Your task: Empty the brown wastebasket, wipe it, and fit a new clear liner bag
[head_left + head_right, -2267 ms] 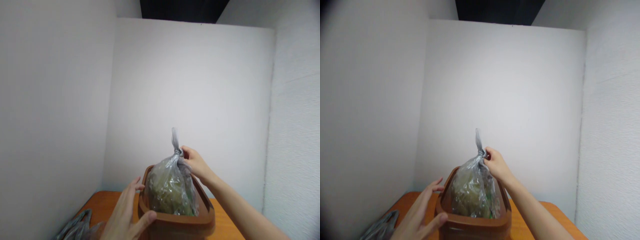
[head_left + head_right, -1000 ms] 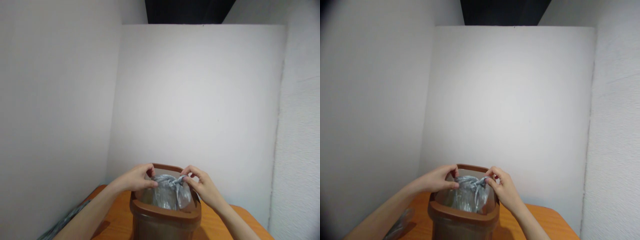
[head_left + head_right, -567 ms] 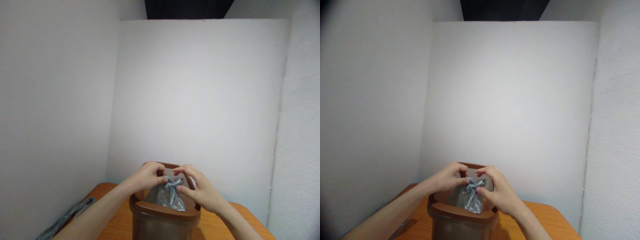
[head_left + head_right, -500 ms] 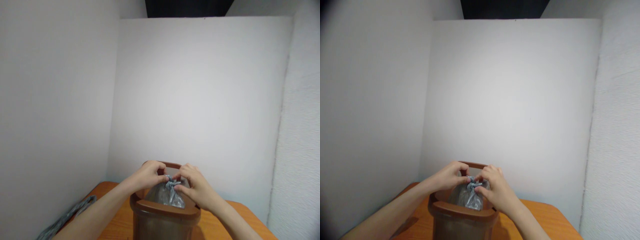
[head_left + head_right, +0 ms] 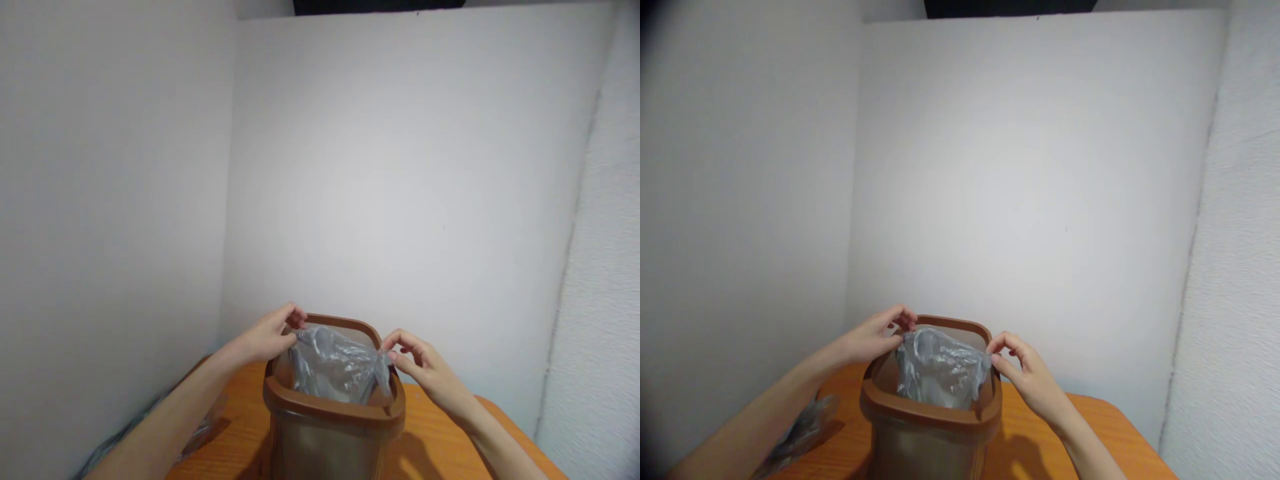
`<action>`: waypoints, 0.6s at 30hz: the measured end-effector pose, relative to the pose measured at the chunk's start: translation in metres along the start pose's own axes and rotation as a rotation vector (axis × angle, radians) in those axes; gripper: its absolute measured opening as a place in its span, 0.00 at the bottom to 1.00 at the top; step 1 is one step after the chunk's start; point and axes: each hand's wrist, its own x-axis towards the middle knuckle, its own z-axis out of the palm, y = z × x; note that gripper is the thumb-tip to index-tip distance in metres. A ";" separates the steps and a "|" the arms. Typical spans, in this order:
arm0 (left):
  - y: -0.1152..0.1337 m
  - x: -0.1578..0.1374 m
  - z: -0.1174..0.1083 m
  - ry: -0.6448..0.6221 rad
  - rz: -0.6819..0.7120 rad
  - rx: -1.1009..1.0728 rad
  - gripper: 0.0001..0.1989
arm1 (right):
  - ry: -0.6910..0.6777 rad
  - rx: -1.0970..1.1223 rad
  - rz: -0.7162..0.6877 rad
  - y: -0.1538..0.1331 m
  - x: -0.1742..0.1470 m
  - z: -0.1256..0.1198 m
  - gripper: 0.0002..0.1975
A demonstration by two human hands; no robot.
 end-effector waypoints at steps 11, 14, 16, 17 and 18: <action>0.016 0.018 0.009 0.132 0.074 0.086 0.09 | -0.019 -0.278 -0.172 -0.031 0.009 0.014 0.04; 0.007 0.013 -0.012 0.198 0.044 -0.019 0.15 | -0.010 -0.105 -0.160 -0.016 0.002 0.000 0.04; 0.005 0.003 -0.029 0.233 0.025 -0.069 0.16 | -0.008 -0.022 -0.120 -0.005 -0.008 -0.011 0.05; 0.006 -0.003 -0.037 0.248 0.012 -0.090 0.16 | -0.002 0.004 -0.103 0.000 -0.014 -0.017 0.06; 0.006 -0.010 -0.043 0.259 0.001 -0.114 0.15 | 0.011 0.021 -0.089 0.005 -0.020 -0.023 0.07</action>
